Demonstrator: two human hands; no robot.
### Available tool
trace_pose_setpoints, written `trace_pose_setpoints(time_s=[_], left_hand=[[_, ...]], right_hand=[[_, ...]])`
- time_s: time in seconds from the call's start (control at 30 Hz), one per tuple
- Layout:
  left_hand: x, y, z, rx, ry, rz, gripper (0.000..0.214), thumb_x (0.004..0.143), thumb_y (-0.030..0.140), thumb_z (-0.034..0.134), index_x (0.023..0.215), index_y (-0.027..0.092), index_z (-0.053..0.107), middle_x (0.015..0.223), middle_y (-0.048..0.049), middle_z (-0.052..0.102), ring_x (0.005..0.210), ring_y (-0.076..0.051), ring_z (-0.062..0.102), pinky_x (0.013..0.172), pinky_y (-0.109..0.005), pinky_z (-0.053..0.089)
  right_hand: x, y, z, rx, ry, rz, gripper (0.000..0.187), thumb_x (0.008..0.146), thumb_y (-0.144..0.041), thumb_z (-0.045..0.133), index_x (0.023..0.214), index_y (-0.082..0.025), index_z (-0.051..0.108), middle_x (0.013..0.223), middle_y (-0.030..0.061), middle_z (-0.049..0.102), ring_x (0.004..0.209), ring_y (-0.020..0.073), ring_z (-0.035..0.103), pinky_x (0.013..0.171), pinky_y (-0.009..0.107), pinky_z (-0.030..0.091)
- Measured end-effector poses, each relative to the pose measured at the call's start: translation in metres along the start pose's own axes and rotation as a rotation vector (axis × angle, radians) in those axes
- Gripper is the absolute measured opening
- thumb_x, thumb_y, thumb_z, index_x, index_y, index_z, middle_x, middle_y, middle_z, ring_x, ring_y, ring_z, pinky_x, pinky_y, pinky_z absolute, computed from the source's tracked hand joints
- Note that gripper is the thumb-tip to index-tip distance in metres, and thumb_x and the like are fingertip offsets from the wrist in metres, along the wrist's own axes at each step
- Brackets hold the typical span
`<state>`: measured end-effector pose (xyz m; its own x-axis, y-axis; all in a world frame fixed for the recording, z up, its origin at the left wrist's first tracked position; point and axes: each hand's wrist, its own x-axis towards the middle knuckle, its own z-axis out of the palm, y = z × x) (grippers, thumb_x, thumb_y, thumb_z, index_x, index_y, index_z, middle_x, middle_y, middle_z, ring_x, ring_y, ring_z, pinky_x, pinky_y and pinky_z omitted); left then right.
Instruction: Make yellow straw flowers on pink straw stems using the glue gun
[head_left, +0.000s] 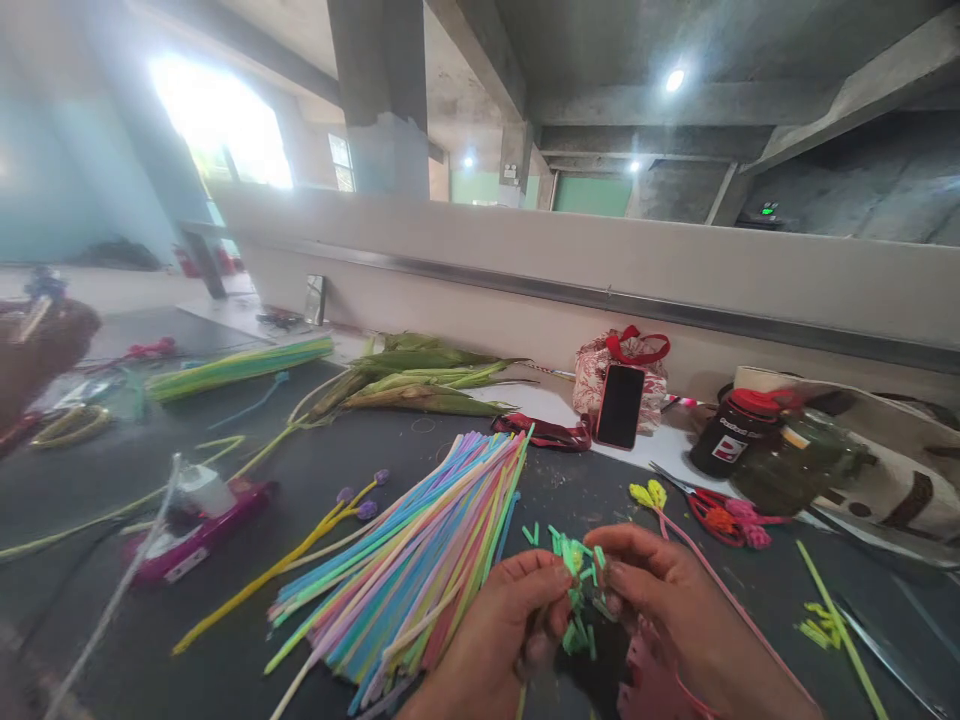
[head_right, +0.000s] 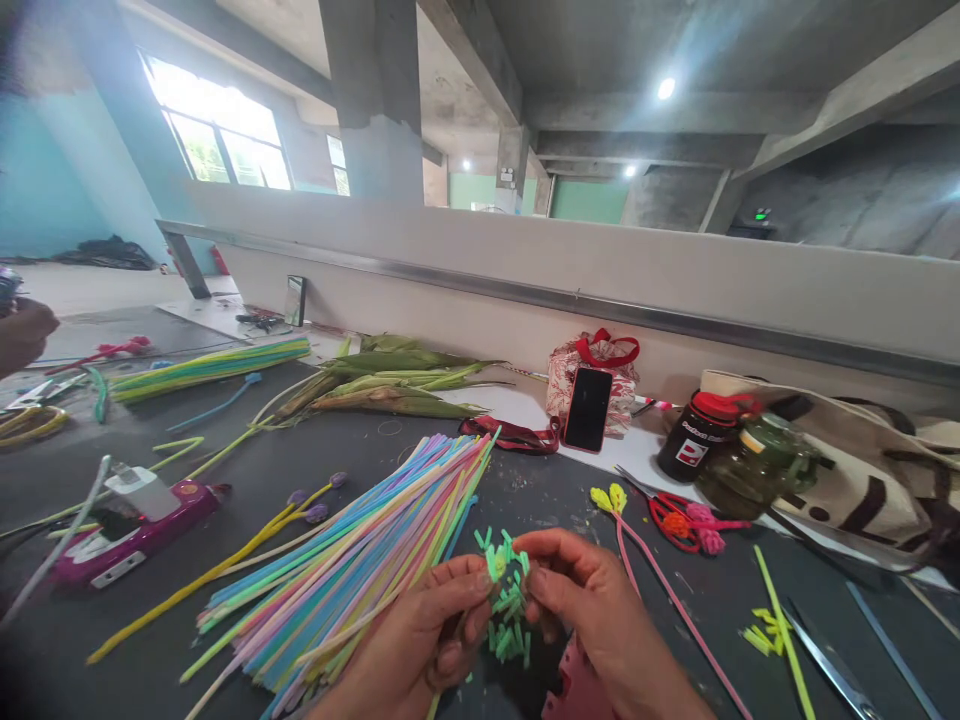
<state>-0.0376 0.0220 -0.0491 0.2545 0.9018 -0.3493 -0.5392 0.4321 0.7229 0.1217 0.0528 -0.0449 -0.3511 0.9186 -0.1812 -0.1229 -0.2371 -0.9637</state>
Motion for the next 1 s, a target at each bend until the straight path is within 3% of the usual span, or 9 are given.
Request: trace_pose_setpoints(time_s=[0.2, 0.47, 0.77, 1.0], left_hand=[[0.001, 0.001, 0.0, 0.001, -0.01, -0.005, 0.024, 0.06, 0.032, 0.064, 0.055, 0.017, 0.045, 0.038, 0.0079, 0.042, 0.028, -0.001, 0.023, 0.035, -0.02, 0.006], [0.002, -0.001, -0.003, -0.011, -0.031, -0.002, 0.023, 0.06, 0.031, 0.064, 0.056, 0.017, 0.046, 0.039, 0.0077, 0.043, 0.028, -0.001, 0.023, 0.035, -0.018, 0.007], [0.001, -0.005, -0.002, -0.012, -0.019, -0.005, 0.023, 0.063, 0.03, 0.062, 0.054, 0.017, 0.045, 0.039, 0.0075, 0.043, 0.028, -0.001, 0.023, 0.035, -0.019, 0.005], [0.005, -0.007, -0.004, 0.045, -0.081, -0.034, 0.02, 0.063, 0.027, 0.06, 0.052, 0.017, 0.046, 0.037, 0.0072, 0.044, 0.025, -0.001, 0.023, 0.033, -0.021, 0.005]], right_hand=[[0.002, -0.003, 0.006, 0.023, 0.016, -0.04, 0.015, 0.065, -0.03, 0.074, 0.075, -0.02, 0.067, 0.056, -0.0056, 0.058, 0.047, 0.0075, 0.048, 0.045, 0.018, 0.035], [0.002, -0.007, 0.001, -0.042, 0.087, -0.025, 0.022, 0.063, -0.036, 0.075, 0.068, -0.017, 0.066, 0.046, -0.0053, 0.054, 0.041, 0.0057, 0.043, 0.041, 0.016, 0.029], [-0.002, -0.013, 0.002, -0.055, 0.079, -0.02, 0.023, 0.064, -0.036, 0.073, 0.062, -0.016, 0.061, 0.044, -0.0079, 0.045, 0.038, 0.0043, 0.033, 0.039, 0.017, 0.02], [-0.004, -0.011, 0.005, -0.14, 0.001, -0.087, 0.013, 0.062, -0.025, 0.068, 0.057, -0.017, 0.059, 0.05, -0.0059, 0.046, 0.048, 0.0078, 0.035, 0.046, 0.02, 0.025]])
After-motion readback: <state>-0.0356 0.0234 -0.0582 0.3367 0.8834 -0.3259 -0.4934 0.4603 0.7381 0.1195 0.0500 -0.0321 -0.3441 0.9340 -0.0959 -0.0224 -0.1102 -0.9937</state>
